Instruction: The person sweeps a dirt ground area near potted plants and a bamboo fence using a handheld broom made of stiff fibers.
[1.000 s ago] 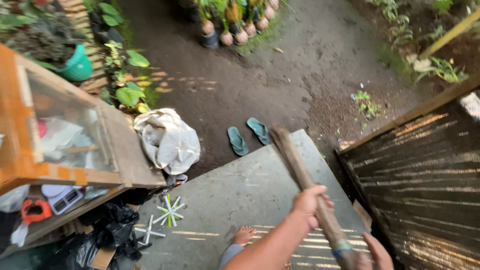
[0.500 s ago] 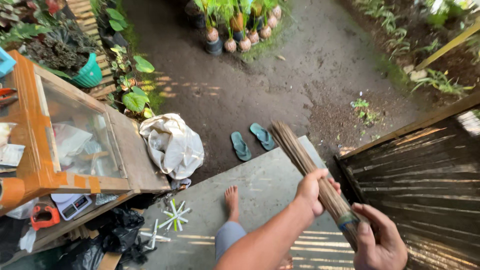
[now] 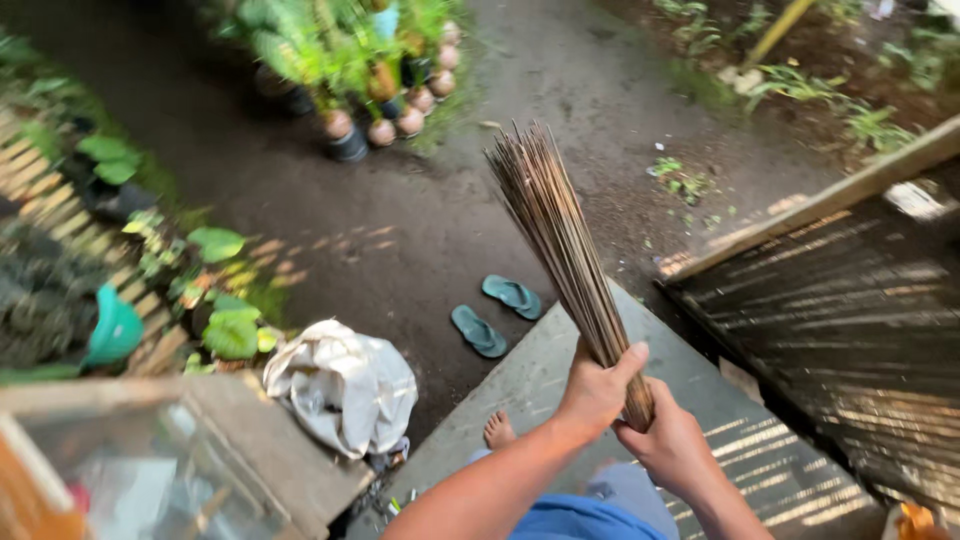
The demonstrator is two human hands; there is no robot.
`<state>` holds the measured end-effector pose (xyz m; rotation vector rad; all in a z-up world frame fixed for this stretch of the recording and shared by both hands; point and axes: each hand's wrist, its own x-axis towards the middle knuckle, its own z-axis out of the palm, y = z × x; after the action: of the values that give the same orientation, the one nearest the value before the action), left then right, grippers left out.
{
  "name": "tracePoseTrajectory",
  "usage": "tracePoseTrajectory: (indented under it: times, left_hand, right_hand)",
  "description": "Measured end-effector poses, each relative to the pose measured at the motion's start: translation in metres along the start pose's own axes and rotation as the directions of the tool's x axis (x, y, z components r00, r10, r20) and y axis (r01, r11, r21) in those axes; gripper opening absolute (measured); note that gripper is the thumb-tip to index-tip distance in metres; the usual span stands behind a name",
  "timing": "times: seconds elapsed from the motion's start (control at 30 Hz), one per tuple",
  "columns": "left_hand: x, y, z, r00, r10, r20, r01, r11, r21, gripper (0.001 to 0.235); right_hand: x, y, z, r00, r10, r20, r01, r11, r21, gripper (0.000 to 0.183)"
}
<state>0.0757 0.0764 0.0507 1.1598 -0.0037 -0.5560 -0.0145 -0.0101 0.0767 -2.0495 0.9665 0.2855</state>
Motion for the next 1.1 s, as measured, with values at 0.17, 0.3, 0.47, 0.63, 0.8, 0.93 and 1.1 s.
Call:
tracePoseTrajectory:
  times: [0.17,0.3,0.47,0.63,0.8,0.93,1.1]
  left_hand:
    - [0.041,0.020,-0.064,0.989,-0.135,-0.069,0.149,0.946,0.288,0.047]
    - [0.087,0.063,-0.125,0.989,-0.005,-0.147,0.036,0.977,0.209,0.041]
    - [0.138,0.085,-0.163,0.963,0.052,-0.265,-0.006,0.985,0.170,0.037]
    - [0.185,0.095,-0.155,0.934,0.044,-0.355,0.046,0.969,0.241,0.036]
    - [0.254,0.084,-0.102,0.982,0.122,-0.147,-0.061,0.930,0.363,0.035]
    - [0.310,0.076,-0.047,0.996,0.000,0.086,-0.043,0.866,0.498,0.033]
    - [0.375,0.042,0.020,0.930,-0.099,0.355,-0.104,0.852,0.512,0.031]
  right_hand:
    - [0.025,0.013,0.002,0.993,0.041,-0.112,-0.048,0.997,-0.060,0.040]
    - [0.069,0.036,-0.005,0.976,0.119,-0.184,-0.100,0.989,0.108,0.041]
    - [0.150,0.068,0.008,0.953,0.270,-0.136,-0.170,0.850,0.499,0.035]
    - [0.237,0.042,0.002,0.955,0.278,-0.100,-0.218,0.890,0.400,0.028]
    - [0.270,-0.004,-0.017,0.943,0.331,-0.032,-0.254,0.780,0.571,0.029]
    - [0.278,-0.032,-0.039,0.934,0.289,-0.209,-0.082,0.744,0.663,0.045]
    - [0.239,0.034,-0.029,0.871,0.409,-0.271,-0.139,0.735,0.663,0.060]
